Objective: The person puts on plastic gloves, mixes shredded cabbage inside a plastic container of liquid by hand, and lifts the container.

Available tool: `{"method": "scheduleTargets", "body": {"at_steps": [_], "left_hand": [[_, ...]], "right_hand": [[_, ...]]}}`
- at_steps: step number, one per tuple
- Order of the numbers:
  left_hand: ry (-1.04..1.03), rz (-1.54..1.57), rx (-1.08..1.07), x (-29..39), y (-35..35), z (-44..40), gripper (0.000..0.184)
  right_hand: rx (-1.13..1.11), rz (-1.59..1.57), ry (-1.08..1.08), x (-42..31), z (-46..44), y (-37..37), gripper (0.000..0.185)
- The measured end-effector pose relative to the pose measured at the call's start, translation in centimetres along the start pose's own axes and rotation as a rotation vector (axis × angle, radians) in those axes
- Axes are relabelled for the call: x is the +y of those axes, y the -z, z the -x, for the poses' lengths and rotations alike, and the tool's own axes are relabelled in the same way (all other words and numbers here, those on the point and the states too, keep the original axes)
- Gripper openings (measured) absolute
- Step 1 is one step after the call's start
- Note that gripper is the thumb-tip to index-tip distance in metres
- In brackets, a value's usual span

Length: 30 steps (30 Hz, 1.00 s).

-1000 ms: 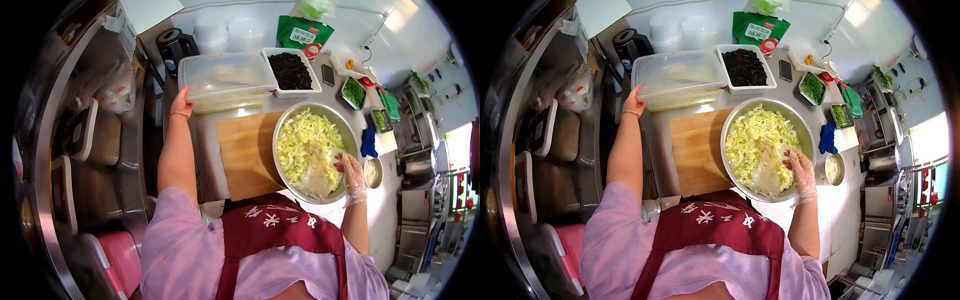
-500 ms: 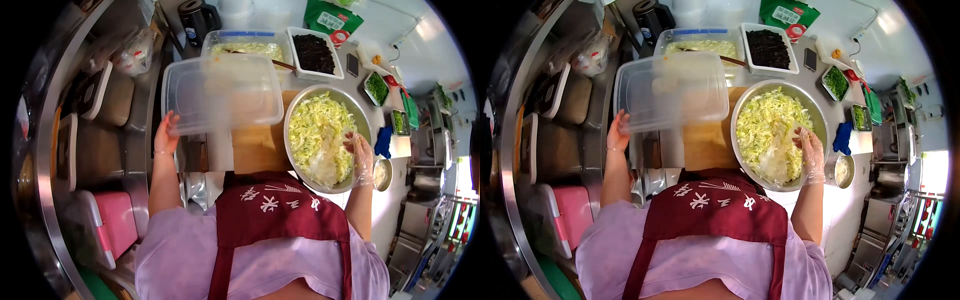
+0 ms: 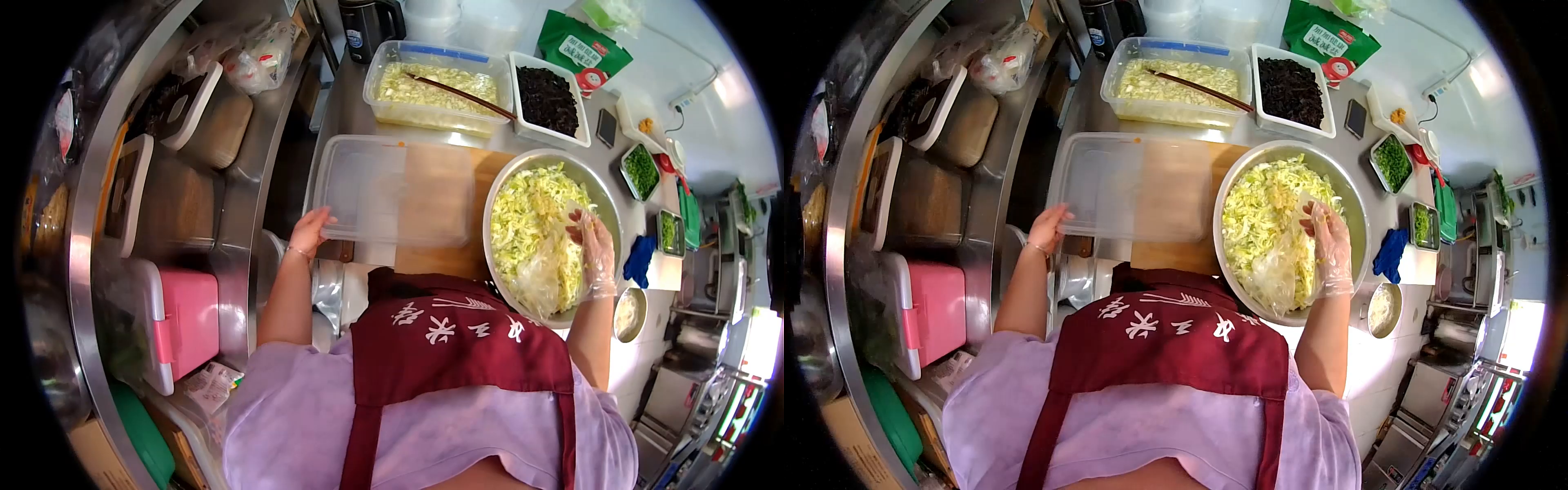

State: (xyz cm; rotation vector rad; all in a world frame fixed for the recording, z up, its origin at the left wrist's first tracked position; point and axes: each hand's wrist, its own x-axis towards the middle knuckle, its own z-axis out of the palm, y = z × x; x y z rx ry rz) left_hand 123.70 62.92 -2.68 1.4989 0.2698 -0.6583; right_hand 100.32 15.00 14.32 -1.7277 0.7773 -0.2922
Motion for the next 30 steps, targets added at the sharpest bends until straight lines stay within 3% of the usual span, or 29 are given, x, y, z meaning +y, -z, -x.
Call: {"method": "scheduleTargets", "body": {"at_steps": [1,3,4,7,11,13,14,20,22,24,26,30], "left_hand": [[0.000,0.001,0.001,0.0,-0.5,-0.3,0.037],[0.067,-0.666,0.106,0.2,-1.7,-0.6,0.045],[-0.112,-1.042,0.146,0.4,-2.0,-0.3,0.052],[-0.197,-1.233,0.087,0.8,-2.9,0.3,0.053],[-0.351,-1.287,0.267,0.3,-3.0,-1.5,0.045],[-0.564,-1.068,0.360,3.2,-4.7,-1.7,0.036],[-0.627,-1.018,0.348,4.8,-5.8,-2.0,0.027],[-0.978,-0.826,0.163,13.4,-15.2,-6.5,0.021],[-1.019,-0.833,0.079,14.7,-19.6,-7.9,0.021],[-0.860,-0.781,-0.149,15.4,-23.9,-9.2,0.022],[-0.883,-0.889,-0.226,16.2,-28.3,-11.6,0.033],[-0.719,-1.231,-0.160,16.6,-34.5,-16.6,0.039]], "right_hand": [[0.012,0.002,-0.008,-0.1,0.2,0.1,0.045],[0.025,0.003,-0.016,-0.3,0.5,0.1,0.043],[0.037,-0.014,-0.017,-0.3,0.8,0.2,0.043],[0.058,-0.012,-0.022,-0.2,1.5,0.6,0.044],[0.105,-0.023,-0.042,-0.1,2.3,0.8,0.043],[0.144,-0.046,-0.049,0.2,2.6,0.7,0.043],[0.117,-0.034,-0.058,0.7,2.5,0.8,0.042],[0.079,-0.026,-0.091,1.3,2.3,-0.6,0.043],[0.091,-0.037,-0.096,1.3,2.3,-0.8,0.042],[0.096,-0.065,-0.104,1.1,2.8,-1.1,0.041],[0.122,-0.044,-0.106,0.9,3.5,-1.1,0.040],[0.147,-0.034,-0.130,0.9,4.5,-0.8,0.040]]}}
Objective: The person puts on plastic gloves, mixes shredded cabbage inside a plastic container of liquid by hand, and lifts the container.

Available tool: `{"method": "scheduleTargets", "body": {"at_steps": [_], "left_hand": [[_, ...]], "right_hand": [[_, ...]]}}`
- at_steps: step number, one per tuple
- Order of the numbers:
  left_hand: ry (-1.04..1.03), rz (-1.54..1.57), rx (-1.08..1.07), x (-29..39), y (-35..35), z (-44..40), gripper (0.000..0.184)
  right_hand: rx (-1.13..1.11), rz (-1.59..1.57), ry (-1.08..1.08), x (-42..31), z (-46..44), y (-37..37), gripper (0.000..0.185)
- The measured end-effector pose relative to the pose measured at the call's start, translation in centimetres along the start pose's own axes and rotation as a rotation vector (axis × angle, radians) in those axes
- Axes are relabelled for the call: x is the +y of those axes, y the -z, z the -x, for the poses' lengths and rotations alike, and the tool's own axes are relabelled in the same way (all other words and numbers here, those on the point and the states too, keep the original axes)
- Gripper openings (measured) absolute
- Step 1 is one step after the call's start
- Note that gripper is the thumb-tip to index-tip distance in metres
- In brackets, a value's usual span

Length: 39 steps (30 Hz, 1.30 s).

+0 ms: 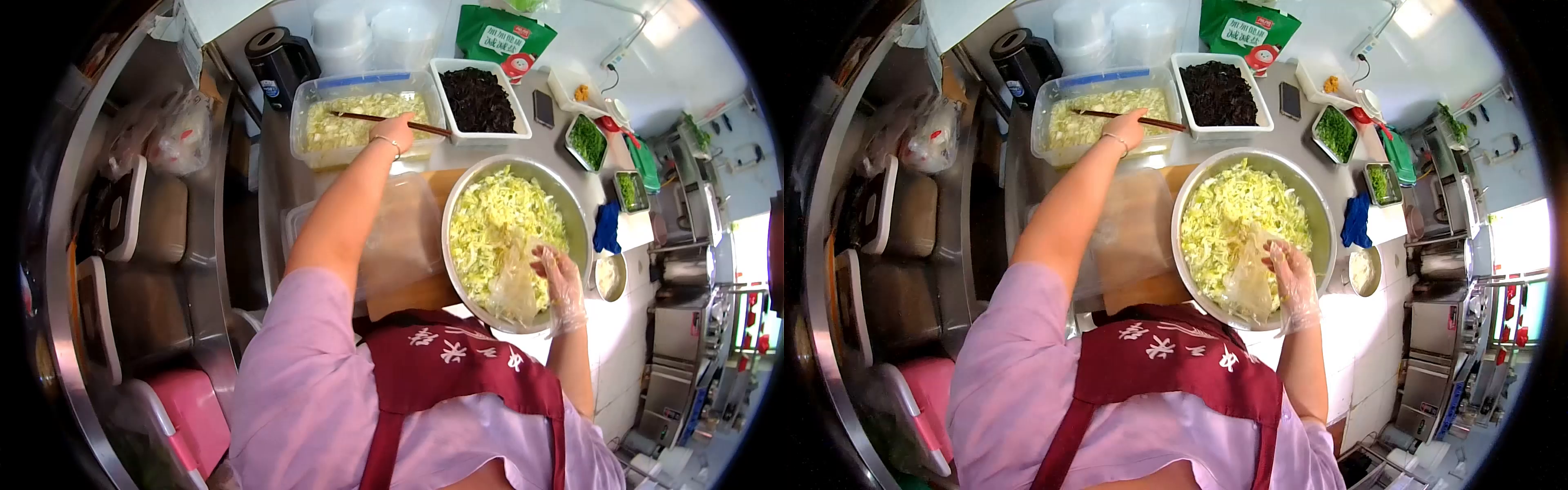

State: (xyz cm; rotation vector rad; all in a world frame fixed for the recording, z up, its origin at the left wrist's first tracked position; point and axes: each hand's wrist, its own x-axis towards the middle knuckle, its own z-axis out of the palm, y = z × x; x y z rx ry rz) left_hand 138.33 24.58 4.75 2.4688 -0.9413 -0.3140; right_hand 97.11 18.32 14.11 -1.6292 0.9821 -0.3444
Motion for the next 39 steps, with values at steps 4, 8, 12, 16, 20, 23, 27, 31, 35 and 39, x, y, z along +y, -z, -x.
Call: {"method": "scheduleTargets", "body": {"at_steps": [4,8,12,16,20,23,27,31,35,39], "left_hand": [[0.013,-0.293,-0.155,0.5,-1.6,-3.9,0.032],[-0.010,-0.375,-0.203,0.5,-2.0,-4.7,0.030],[-0.240,-0.410,0.059,-0.5,-2.2,-5.5,0.021],[-0.370,-0.311,0.225,0.3,5.7,-4.3,0.022],[-0.234,0.020,0.252,-1.3,14.0,-2.0,0.028],[-0.194,0.219,0.394,-5.0,16.3,-0.9,0.029],[-0.093,0.384,0.445,-6.9,17.9,1.8,0.027],[-0.047,0.602,0.494,-7.5,17.8,4.4,0.025],[-0.031,0.818,0.515,-7.6,18.2,6.4,0.026],[-0.040,0.894,0.512,-6.0,19.1,8.1,0.026]], "right_hand": [[0.045,-0.002,-0.040,0.6,0.3,1.1,0.039],[0.083,-0.008,-0.070,0.6,1.0,1.5,0.039],[0.111,-0.052,-0.080,0.9,1.1,2.0,0.038],[0.082,-0.066,-0.067,1.4,0.2,2.7,0.040],[0.044,-0.119,-0.026,0.6,-0.7,2.4,0.043],[0.007,-0.114,-0.009,0.2,-1.3,2.1,0.044],[-0.031,-0.057,0.017,0.4,-2.1,2.2,0.045],[-0.089,-0.030,0.048,0.0,-2.7,2.3,0.044],[-0.126,-0.096,0.042,0.2,-3.0,2.2,0.042],[-0.139,-0.082,0.052,0.7,-3.1,2.7,0.040]]}}
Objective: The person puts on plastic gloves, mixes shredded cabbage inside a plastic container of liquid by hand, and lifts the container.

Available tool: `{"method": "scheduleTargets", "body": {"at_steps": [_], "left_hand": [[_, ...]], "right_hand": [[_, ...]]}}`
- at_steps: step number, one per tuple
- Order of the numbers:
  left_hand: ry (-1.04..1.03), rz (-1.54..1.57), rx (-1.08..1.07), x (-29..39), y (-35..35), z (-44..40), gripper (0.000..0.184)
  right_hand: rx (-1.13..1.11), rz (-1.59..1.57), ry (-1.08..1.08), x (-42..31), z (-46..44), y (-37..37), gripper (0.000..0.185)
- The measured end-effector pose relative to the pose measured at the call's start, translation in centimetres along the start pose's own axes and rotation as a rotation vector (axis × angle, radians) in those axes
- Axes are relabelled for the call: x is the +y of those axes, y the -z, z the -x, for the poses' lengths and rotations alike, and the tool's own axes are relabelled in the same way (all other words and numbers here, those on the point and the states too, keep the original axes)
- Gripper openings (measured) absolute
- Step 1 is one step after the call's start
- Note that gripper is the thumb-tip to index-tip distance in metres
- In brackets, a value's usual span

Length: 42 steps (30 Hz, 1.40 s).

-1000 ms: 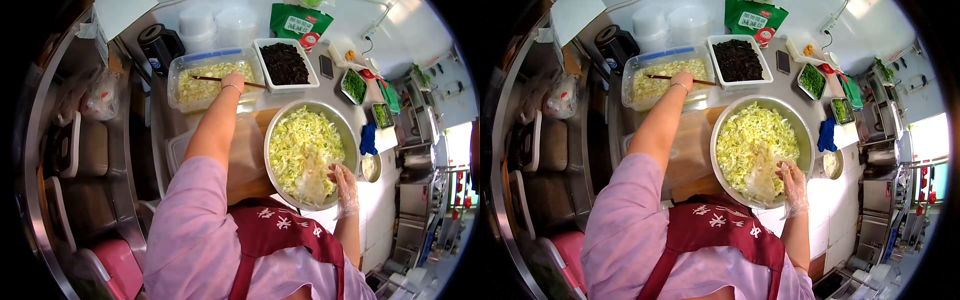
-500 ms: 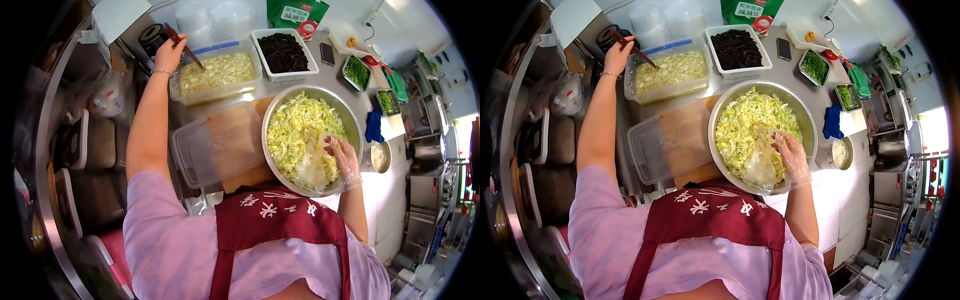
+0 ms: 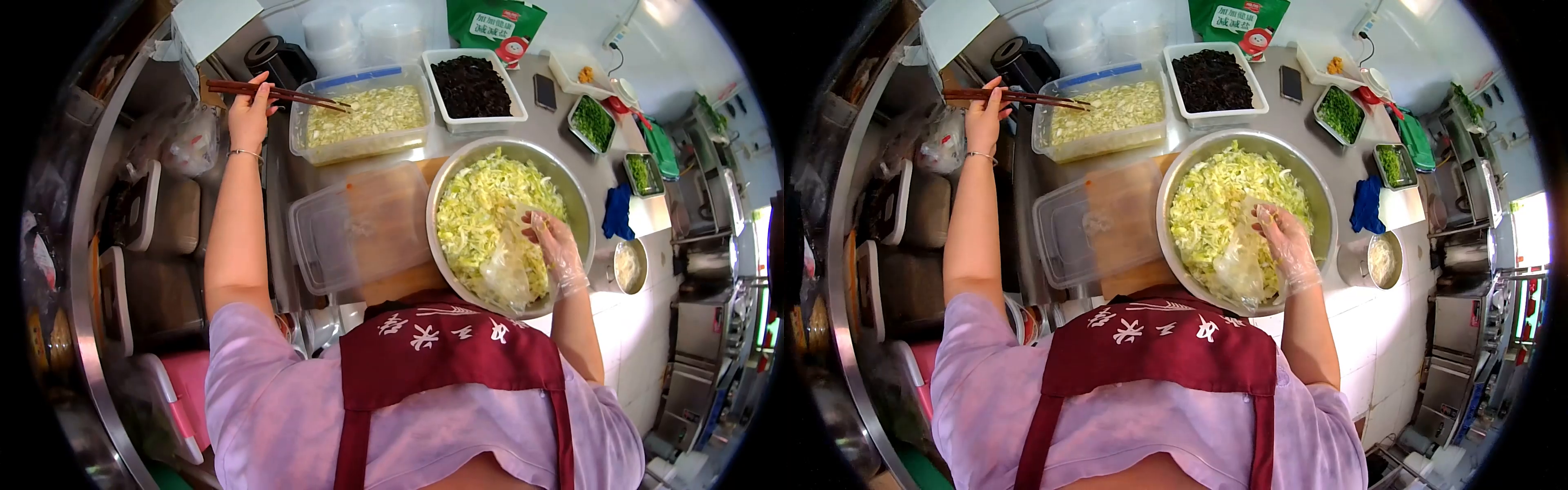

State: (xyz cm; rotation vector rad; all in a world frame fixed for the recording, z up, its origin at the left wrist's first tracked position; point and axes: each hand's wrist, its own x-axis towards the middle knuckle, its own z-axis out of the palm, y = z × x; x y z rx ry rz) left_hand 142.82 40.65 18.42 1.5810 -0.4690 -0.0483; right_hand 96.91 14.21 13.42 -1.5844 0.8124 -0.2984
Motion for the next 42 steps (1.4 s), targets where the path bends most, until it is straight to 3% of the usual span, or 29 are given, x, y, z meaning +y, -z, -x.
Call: {"method": "scheduleTargets", "body": {"at_steps": [9,11,14,21,23,24,26,27,28,30,31,35,42], "left_hand": [[-0.036,-0.080,-0.084,1.3,-2.1,1.5,0.033],[-0.050,-0.088,-0.120,2.3,-2.8,2.4,0.034],[-0.095,-0.102,-0.188,3.9,-3.4,3.1,0.034],[-0.245,0.040,-0.315,11.2,-5.0,7.4,0.026],[-0.267,0.080,-0.349,13.2,-5.8,9.4,0.026],[-0.290,0.115,-0.375,13.9,-6.2,10.4,0.026],[-0.291,0.170,-0.405,14.7,-7.3,12.2,0.025],[-0.278,0.244,-0.466,14.8,-7.9,13.0,0.024],[-0.263,0.320,-0.527,14.8,-8.3,13.5,0.024],[-0.262,0.359,-0.568,14.5,-8.5,14.0,0.022],[-0.253,0.360,-0.586,14.2,-8.4,14.1,0.022],[-0.210,0.409,-0.562,12.6,-7.1,14.1,0.020],[-0.086,0.538,-0.425,9.6,-3.4,13.0,0.022]], "right_hand": [[-0.007,0.047,-0.029,0.7,0.0,0.4,0.041],[-0.036,0.228,0.229,0.5,-1.4,0.2,0.038],[-0.080,0.467,0.400,-3.2,-2.9,-1.6,0.035],[-0.109,0.520,0.403,-9.2,-4.2,-4.9,0.035],[0.081,0.685,0.728,-10.7,-3.4,-5.8,0.040],[0.086,0.689,0.721,-11.7,-3.1,-6.2,0.040],[0.141,0.779,1.120,-12.9,-2.8,-7.2,0.047],[0.213,0.769,1.267,-12.7,-3.1,-7.8,0.039],[0.215,0.775,1.254,-12.2,-2.9,-7.7,0.039],[-0.033,0.890,0.887,-11.3,-2.5,-7.3,0.026],[-0.051,0.833,0.926,-9.8,-3.1,-6.8,0.016],[-0.034,0.833,0.886,-5.0,-2.7,-3.9,0.014],[-0.074,0.937,0.469,-0.2,-1.1,1.0,0.021]]}}
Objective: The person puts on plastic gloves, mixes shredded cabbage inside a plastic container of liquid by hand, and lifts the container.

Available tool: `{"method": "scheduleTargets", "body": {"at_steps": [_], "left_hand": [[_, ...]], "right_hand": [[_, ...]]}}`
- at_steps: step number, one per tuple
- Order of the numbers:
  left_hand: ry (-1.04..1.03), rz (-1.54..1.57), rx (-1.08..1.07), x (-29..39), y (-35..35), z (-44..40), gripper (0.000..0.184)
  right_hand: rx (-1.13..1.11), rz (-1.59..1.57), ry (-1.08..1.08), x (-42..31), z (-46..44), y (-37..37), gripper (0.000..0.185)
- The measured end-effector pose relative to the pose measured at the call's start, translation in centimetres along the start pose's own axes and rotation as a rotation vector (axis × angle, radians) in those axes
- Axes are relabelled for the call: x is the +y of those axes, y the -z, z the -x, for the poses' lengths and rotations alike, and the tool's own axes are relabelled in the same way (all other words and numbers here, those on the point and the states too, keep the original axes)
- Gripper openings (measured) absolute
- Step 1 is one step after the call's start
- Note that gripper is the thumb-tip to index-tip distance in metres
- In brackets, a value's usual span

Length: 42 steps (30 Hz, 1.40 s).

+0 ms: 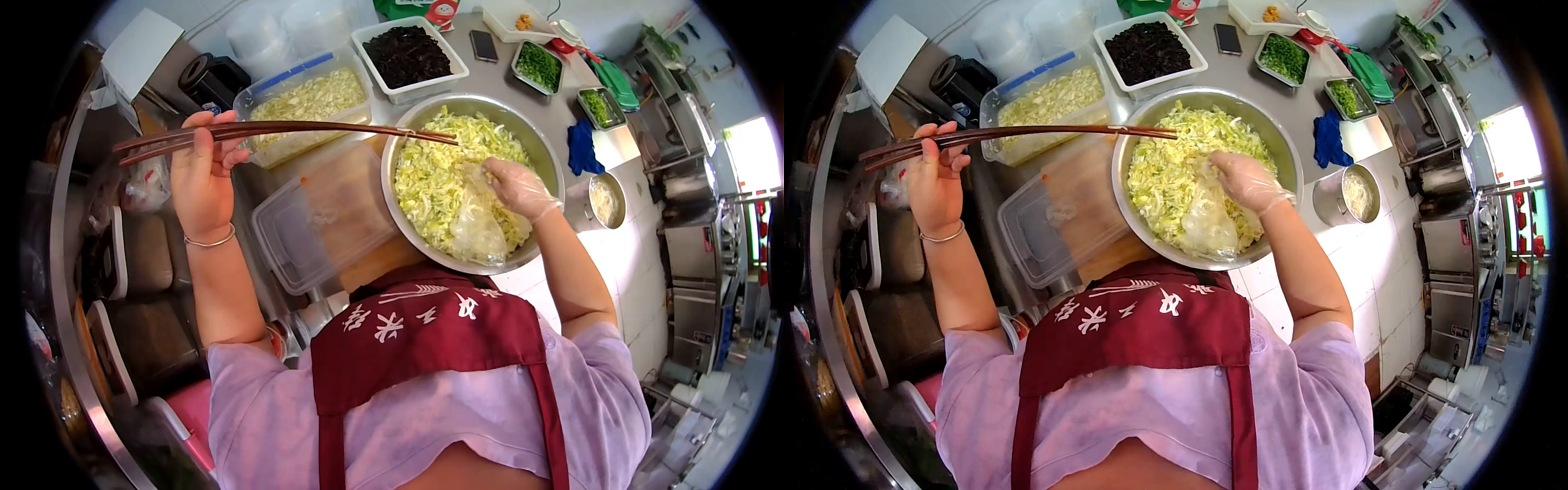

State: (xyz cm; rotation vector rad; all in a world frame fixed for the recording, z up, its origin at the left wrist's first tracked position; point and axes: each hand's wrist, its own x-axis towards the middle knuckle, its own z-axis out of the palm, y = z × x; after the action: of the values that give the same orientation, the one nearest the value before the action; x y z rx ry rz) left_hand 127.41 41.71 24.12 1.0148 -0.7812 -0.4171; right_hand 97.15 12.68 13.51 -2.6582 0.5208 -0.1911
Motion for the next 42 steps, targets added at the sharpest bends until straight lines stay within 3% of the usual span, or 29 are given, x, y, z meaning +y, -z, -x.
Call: {"method": "scheduleTargets", "body": {"at_steps": [2,5,6,8,11,16,18,19,21,28,29,34,36,37,38,40,42], "left_hand": [[0.021,-0.011,0.024,-0.4,0.0,0.2,0.022],[0.085,-0.031,0.013,-1.4,-1.2,0.5,0.021],[0.085,-0.027,0.009,-1.8,-1.8,0.6,0.021],[0.126,-0.006,0.046,-2.5,-3.1,0.8,0.020],[0.143,-0.038,0.083,-3.3,-4.6,1.1,0.021],[0.142,-0.029,0.143,-3.2,-4.8,1.3,0.023],[0.169,-0.012,0.152,-3.4,-4.9,1.3,0.023],[0.197,0.006,0.153,-3.5,-4.9,1.4,0.023],[0.199,0.011,0.154,-3.6,-5.1,1.5,0.021],[0.299,0.083,0.283,-5.4,-2.5,2.9,0.023],[0.309,0.058,0.290,-5.7,-2.5,3.5,0.024],[0.324,0.107,0.409,-7.0,0.9,5.4,0.024],[0.340,0.103,0.437,-7.1,1.7,6.0,0.023],[0.343,0.103,0.440,-7.3,1.6,6.2,0.023],[0.345,0.090,0.427,-7.5,1.2,6.4,0.023],[0.343,0.075,0.423,-8.2,0.2,6.5,0.023],[0.347,0.154,0.296,-9.2,-1.2,6.8,0.022]], "right_hand": [[-0.032,-0.007,-0.112,0.1,-0.2,0.5,0.023],[0.248,-0.037,-0.015,-3.2,-1.4,3.2,0.021],[0.251,-0.033,-0.018,-4.7,-1.8,3.6,0.021],[0.354,-0.090,0.359,-7.6,-2.6,3.7,0.016],[0.404,-0.012,0.462,-8.9,-3.3,2.0,0.014],[0.374,-0.020,0.400,-7.4,-3.1,0.6,0.022],[0.516,0.010,0.385,-8.3,-2.6,1.0,0.026],[0.514,0.007,0.384,-8.1,-2.6,0.8,0.026],[0.303,0.004,0.345,-7.7,-2.7,0.3,0.028],[0.140,-0.065,0.340,-3.8,-1.0,-0.4,0.024],[0.040,-0.088,0.244,-3.4,-0.5,-0.1,0.023],[0.005,-0.085,0.223,-0.6,0.0,0.0,0.020],[0.102,0.035,0.015,-0.6,0.1,0.4,0.018],[0.134,0.004,0.010,-1.3,-0.4,0.9,0.019],[0.131,0.005,0.010,-2.6,-0.8,1.4,0.019],[0.169,-0.080,0.223,-5.8,-2.0,1.8,0.025],[0.098,-0.040,0.327,-7.2,-3.1,0.7,0.027]]}}
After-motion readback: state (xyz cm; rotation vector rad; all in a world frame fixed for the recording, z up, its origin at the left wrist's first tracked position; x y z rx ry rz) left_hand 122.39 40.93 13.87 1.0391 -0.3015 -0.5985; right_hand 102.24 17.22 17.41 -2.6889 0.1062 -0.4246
